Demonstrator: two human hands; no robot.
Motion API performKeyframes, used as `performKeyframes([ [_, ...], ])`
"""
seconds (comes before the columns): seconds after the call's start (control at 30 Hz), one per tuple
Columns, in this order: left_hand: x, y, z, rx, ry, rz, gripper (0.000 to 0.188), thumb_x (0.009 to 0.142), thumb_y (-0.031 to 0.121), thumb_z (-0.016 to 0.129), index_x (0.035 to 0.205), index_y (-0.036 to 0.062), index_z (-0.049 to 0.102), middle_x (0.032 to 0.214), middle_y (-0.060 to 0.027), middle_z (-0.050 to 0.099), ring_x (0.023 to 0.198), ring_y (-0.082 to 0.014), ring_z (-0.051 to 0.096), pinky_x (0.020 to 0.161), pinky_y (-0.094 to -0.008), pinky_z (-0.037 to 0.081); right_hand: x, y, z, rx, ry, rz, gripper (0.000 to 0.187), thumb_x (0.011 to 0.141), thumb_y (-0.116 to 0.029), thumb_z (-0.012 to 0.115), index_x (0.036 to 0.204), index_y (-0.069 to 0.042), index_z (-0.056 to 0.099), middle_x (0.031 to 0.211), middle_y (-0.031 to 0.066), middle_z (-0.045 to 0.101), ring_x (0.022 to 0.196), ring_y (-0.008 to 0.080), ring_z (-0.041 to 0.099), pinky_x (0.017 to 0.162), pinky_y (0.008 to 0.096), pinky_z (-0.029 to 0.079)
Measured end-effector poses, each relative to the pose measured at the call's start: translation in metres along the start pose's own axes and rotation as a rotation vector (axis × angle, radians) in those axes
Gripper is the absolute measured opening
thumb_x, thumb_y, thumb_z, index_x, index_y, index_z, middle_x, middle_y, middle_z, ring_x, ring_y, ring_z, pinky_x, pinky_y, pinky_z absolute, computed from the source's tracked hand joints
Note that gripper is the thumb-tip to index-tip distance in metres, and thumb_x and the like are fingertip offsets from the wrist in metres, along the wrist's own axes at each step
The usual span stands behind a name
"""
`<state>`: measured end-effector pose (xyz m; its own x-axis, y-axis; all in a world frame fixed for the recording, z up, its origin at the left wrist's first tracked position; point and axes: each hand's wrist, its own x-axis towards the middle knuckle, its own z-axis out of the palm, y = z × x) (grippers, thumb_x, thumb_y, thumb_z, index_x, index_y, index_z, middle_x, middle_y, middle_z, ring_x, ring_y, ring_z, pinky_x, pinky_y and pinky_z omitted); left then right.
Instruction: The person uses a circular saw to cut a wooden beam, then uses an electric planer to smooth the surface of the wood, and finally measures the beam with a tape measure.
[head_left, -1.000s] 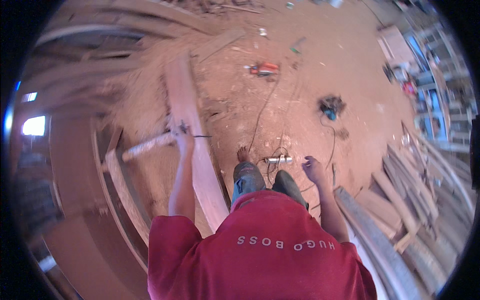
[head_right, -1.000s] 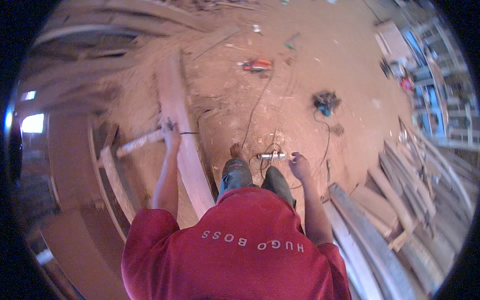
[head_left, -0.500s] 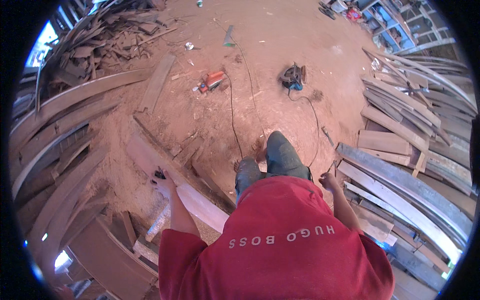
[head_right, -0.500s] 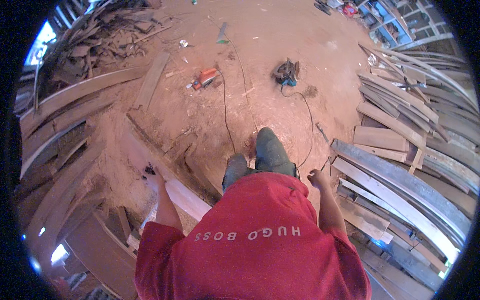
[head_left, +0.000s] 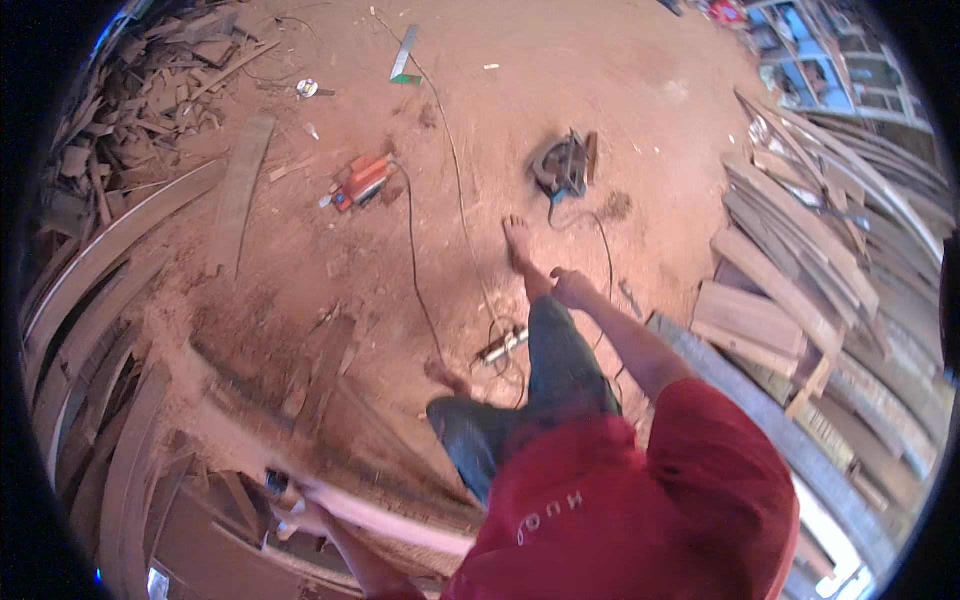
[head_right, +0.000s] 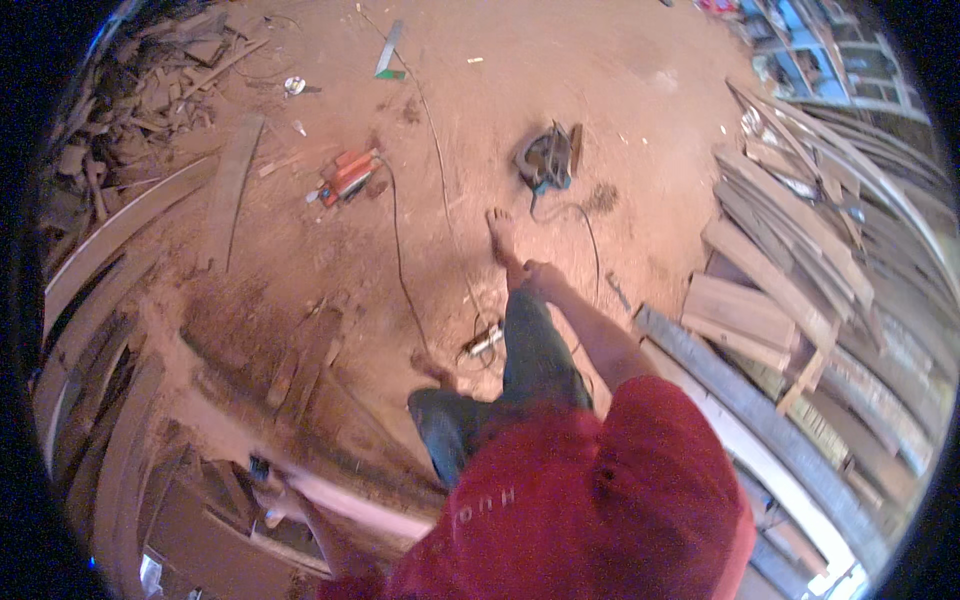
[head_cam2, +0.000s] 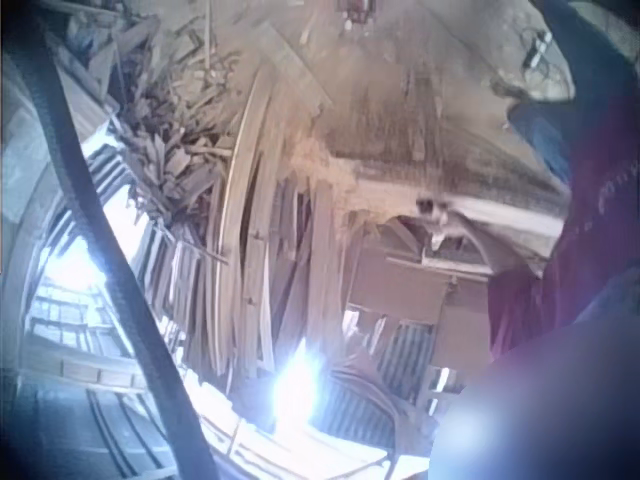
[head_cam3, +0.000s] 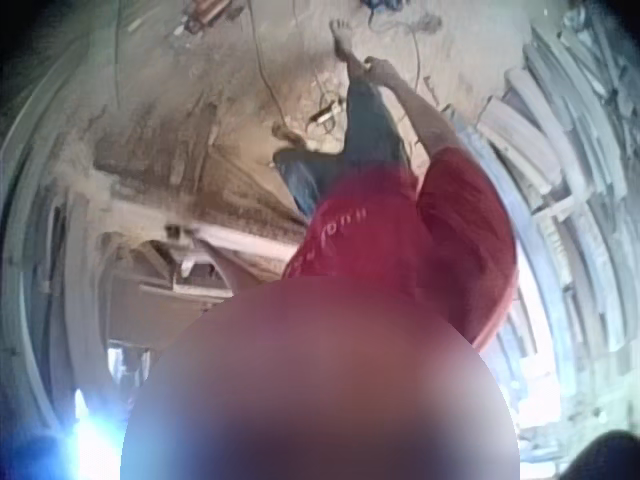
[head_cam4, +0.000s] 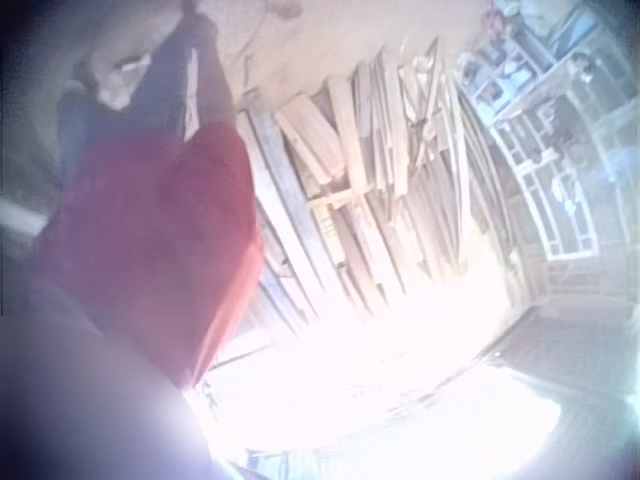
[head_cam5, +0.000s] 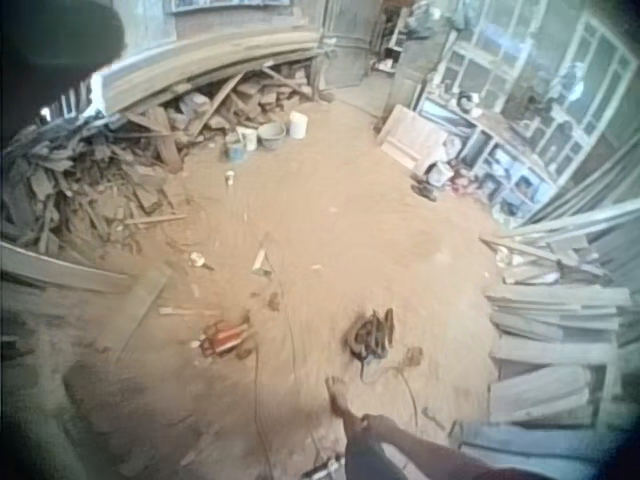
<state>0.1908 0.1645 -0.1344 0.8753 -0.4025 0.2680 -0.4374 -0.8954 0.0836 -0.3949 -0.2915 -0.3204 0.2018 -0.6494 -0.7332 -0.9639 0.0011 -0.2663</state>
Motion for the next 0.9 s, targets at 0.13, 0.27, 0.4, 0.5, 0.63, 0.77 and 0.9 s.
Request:
performKeyframes([
  [0.13,-0.134,0.136,0.018,-0.149,-0.254,-0.13,0.073,0.085,0.049,0.068,0.131,-0.0036,0.049,0.13,-0.0224,0.052,0.122,-0.0335,0.049,0.099,-0.0476,0.041,0.192,0.021,-0.003,-0.093,-0.103,0.003,0.043,0.083,-0.022,0.06,0.122,-0.005,0.057,0.128,0.0211,0.058,0.117,0.0371,0.058,0.095,0.0451,0.05],
  [0.27,-0.244,0.24,0.063,-0.185,-0.807,-0.465,0.063,0.089,0.047,0.063,0.127,-0.0018,0.052,0.123,-0.0194,0.056,0.114,-0.03,0.053,0.093,-0.0437,0.044,0.349,0.088,0.057,-0.206,-0.096,-0.035,0.037,0.087,-0.017,0.056,0.121,-0.003,0.057,0.129,0.0249,0.055,0.12,0.042,0.054,0.097,0.0478,0.048],
  [0.4,-0.312,0.299,0.05,-0.126,-1.062,-0.877,0.055,0.092,0.045,0.058,0.123,0.0,0.055,0.116,-0.0163,0.06,0.105,-0.0265,0.057,0.086,-0.0397,0.046,0.442,0.137,0.148,-0.645,0.307,-0.119,0.043,0.09,-0.012,0.048,0.132,0.0,0.052,0.124,0.0268,0.056,0.115,0.0435,0.057,0.093,0.0482,0.051],
  [0.5,-0.325,0.322,0.081,-0.192,-1.242,-0.974,0.05,0.095,0.044,0.054,0.12,0.0014,0.057,0.11,-0.014,0.062,0.099,-0.0239,0.06,0.081,-0.0367,0.048,0.515,0.271,0.148,-0.993,0.485,0.18,0.052,0.09,-0.012,0.048,0.14,0.003,0.044,0.125,0.028,0.056,0.113,0.0375,0.059,0.089,0.0455,0.052],
  [0.63,-0.342,0.332,0.024,-0.151,-1.175,-1.138,0.045,0.098,0.043,0.048,0.116,0.0032,0.06,0.103,-0.011,0.066,0.091,-0.0204,0.064,0.075,-0.0327,0.051,0.523,0.224,0.146,-0.792,0.217,0.143,0.054,0.092,-0.017,0.049,0.143,-0.001,0.04,0.131,0.0262,0.054,0.117,0.0344,0.057,0.091,0.0445,0.051],
  [0.77,-0.395,0.316,-0.031,-0.286,-1.077,-1.276,0.041,0.101,0.041,0.045,0.112,0.0052,0.062,0.098,-0.0084,0.069,0.083,-0.0186,0.068,0.068,-0.0302,0.053,0.448,0.178,0.054,-0.063,0.196,0.207,0.057,0.094,-0.024,0.05,0.145,-0.003,0.036,0.135,0.0275,0.051,0.12,0.038,0.054,0.095,0.0472,0.048],
  [0.9,-0.471,0.292,-0.044,-0.541,-1.061,-1.033,0.035,0.1,0.038,0.049,0.11,0.0085,0.064,0.099,-0.007,0.07,0.079,-0.0227,0.069,0.066,-0.0319,0.055,0.356,0.18,-0.071,-0.383,0.149,0.006,0.067,0.092,-0.029,0.055,0.15,-0.008,0.027,0.135,0.0303,0.049,0.116,0.0446,0.055,0.095,0.0506,0.048],
])
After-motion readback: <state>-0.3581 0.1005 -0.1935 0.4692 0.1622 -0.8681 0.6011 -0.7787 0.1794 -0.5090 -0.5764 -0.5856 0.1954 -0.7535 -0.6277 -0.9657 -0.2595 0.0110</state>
